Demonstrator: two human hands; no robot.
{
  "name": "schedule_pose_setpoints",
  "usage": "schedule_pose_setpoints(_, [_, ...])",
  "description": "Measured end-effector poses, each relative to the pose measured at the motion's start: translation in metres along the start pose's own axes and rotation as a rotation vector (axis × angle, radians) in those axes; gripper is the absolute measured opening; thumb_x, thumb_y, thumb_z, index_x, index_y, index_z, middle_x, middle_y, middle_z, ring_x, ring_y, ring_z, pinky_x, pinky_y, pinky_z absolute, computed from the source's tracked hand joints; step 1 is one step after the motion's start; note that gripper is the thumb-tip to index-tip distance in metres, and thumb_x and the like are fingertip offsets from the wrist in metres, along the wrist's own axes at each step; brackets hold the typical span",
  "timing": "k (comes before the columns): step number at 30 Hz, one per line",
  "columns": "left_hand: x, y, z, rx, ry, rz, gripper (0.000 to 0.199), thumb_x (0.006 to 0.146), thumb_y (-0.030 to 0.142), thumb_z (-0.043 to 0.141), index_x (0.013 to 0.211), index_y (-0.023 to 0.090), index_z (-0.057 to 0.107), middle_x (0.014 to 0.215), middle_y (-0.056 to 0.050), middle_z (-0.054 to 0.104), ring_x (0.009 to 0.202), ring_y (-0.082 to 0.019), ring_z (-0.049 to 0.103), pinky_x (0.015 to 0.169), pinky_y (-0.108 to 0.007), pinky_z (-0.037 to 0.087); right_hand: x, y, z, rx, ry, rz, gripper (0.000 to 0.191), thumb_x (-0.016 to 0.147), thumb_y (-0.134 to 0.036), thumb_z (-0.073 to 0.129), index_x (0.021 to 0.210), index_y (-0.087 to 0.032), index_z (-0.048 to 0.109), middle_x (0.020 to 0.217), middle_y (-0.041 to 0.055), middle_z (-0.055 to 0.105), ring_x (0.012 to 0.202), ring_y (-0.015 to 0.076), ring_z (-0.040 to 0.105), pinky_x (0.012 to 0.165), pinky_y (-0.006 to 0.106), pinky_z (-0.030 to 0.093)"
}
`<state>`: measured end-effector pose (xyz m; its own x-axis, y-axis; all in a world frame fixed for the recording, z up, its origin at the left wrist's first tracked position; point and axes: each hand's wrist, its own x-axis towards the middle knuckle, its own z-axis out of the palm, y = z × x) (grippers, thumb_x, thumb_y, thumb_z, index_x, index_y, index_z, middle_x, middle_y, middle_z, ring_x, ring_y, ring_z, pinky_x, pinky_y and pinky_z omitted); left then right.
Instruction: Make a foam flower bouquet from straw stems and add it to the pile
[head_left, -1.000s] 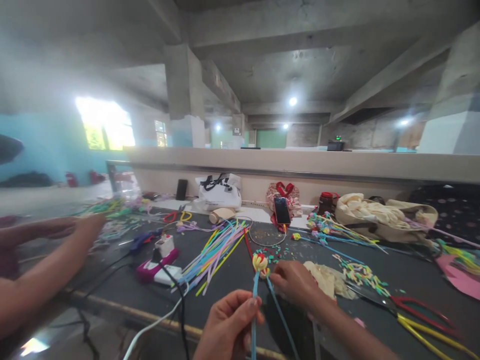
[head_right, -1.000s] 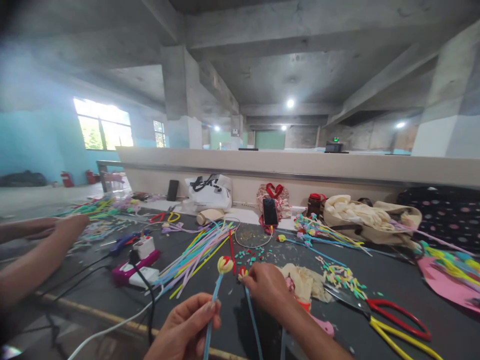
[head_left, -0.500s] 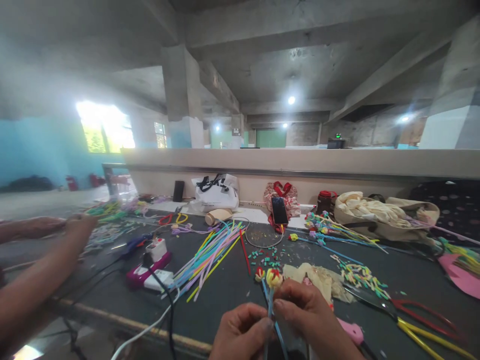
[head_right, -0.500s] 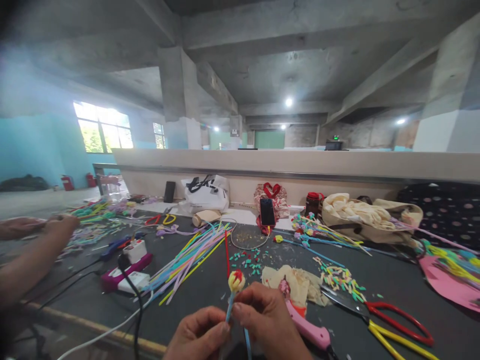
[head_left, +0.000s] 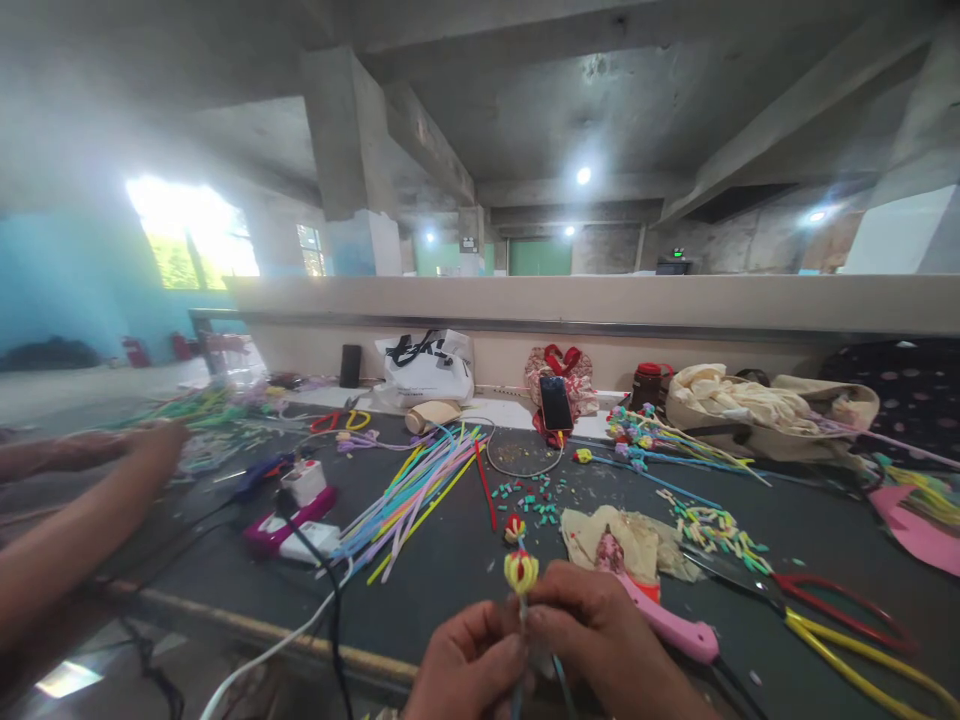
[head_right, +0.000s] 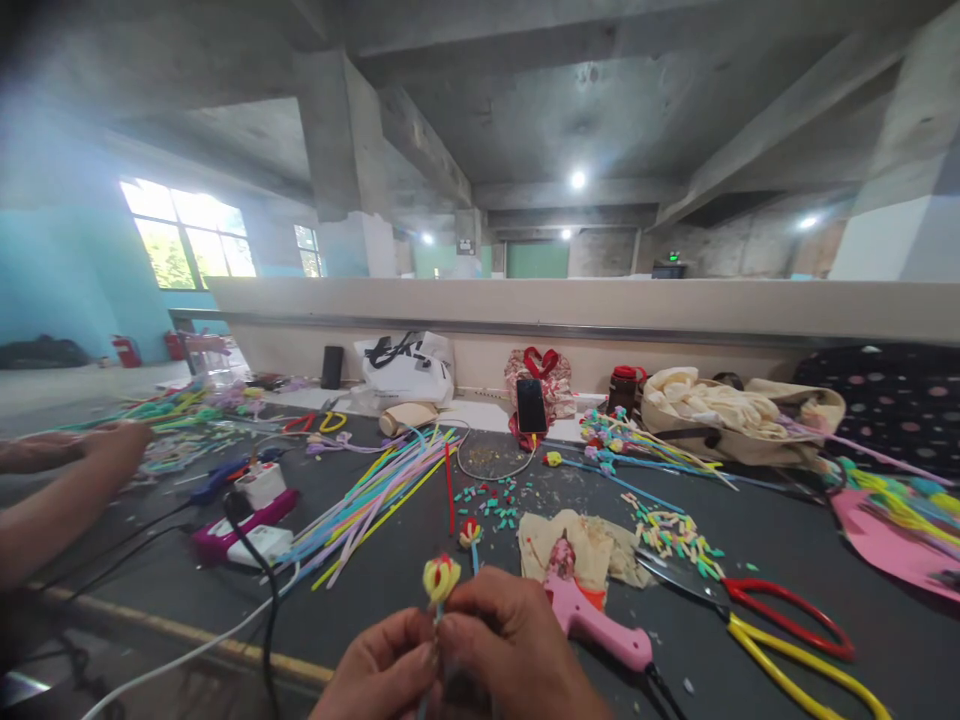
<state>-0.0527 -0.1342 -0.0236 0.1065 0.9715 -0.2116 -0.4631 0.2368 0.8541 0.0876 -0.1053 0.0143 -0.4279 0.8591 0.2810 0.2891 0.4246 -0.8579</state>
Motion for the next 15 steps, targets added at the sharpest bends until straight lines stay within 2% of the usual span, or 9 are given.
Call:
schedule_pose_setpoints(3, [-0.005,0.012,0.0,0.012,0.068,0.037,0.031,0.049,0.036,0.073,0.051,0.015,0.052,0.036,0.006,0.049,0.028,0.0,0.027,0.03,-0.012,0.016,0.013,0.011,-0.005,-0.394,-0.048,0.113,0.02,0.076,-0.027,0.046,0.073,-0.018,0.063,0.066,0.0008,0.064,0.062,0.0135,0.057,0.054,0.02,0.038])
schedule_pose_setpoints(4, [-0.006,0.016,0.0,0.009,0.094,0.057,0.029,0.051,0.035,0.072,0.052,0.015,0.052,0.036,0.007,0.046,0.027,0.001,0.025,0.03,-0.011,0.016,0.018,0.016,-0.006,-0.574,-0.049,0.136,0.02,0.075,-0.027,0.046,0.071,-0.018,0.064,0.067,0.0028,0.066,0.065,0.0158,0.059,0.056,0.022,0.038])
schedule_pose_setpoints(6, [-0.007,0.021,-0.001,0.001,0.119,0.107,0.026,0.055,0.034,0.07,0.054,0.015,0.053,0.035,0.008,0.043,0.029,0.001,0.026,0.032,-0.01,0.019,0.028,0.026,-0.003,-0.768,-0.042,0.169,0.02,0.07,-0.026,0.049,0.065,-0.016,0.065,0.067,0.0098,0.068,0.068,0.0229,0.061,0.057,0.027,0.038])
schedule_pose_setpoints(8, [-0.006,0.024,-0.004,0.014,0.111,0.157,0.024,0.06,0.035,0.067,0.058,0.015,0.053,0.038,0.008,0.045,0.029,0.002,0.025,0.031,-0.01,0.018,0.036,0.034,0.004,-0.826,-0.045,0.195,0.017,0.065,-0.023,0.051,0.06,-0.014,0.065,0.065,0.0157,0.067,0.067,0.0288,0.062,0.054,0.03,0.037])
schedule_pose_setpoints(10, [-0.003,0.023,-0.008,0.046,0.103,0.193,0.024,0.062,0.037,0.064,0.063,0.016,0.053,0.043,0.006,0.053,0.026,0.002,0.023,0.029,-0.011,0.013,0.041,0.039,0.011,-0.854,-0.057,0.203,0.015,0.062,-0.017,0.051,0.058,-0.013,0.065,0.065,0.0185,0.067,0.065,0.0305,0.062,0.052,0.03,0.036])
schedule_pose_setpoints(12, [-0.001,0.022,-0.012,0.051,0.107,0.198,0.025,0.062,0.038,0.064,0.068,0.017,0.053,0.049,0.004,0.058,0.024,0.002,0.023,0.028,-0.012,0.01,0.044,0.041,0.015,-0.85,-0.058,0.2,0.017,0.062,-0.012,0.048,0.057,-0.012,0.064,0.066,0.019,0.067,0.065,0.0296,0.062,0.052,0.03,0.036])
schedule_pose_setpoints(15, [0.002,0.019,-0.018,-0.006,0.073,0.138,0.027,0.056,0.036,0.069,0.068,0.016,0.056,0.05,0.004,0.058,0.025,0.002,0.025,0.029,-0.011,0.015,0.044,0.037,0.012,-0.774,-0.034,0.182,0.018,0.064,-0.01,0.044,0.058,-0.013,0.061,0.066,0.0144,0.067,0.067,0.0252,0.061,0.053,0.027,0.036])
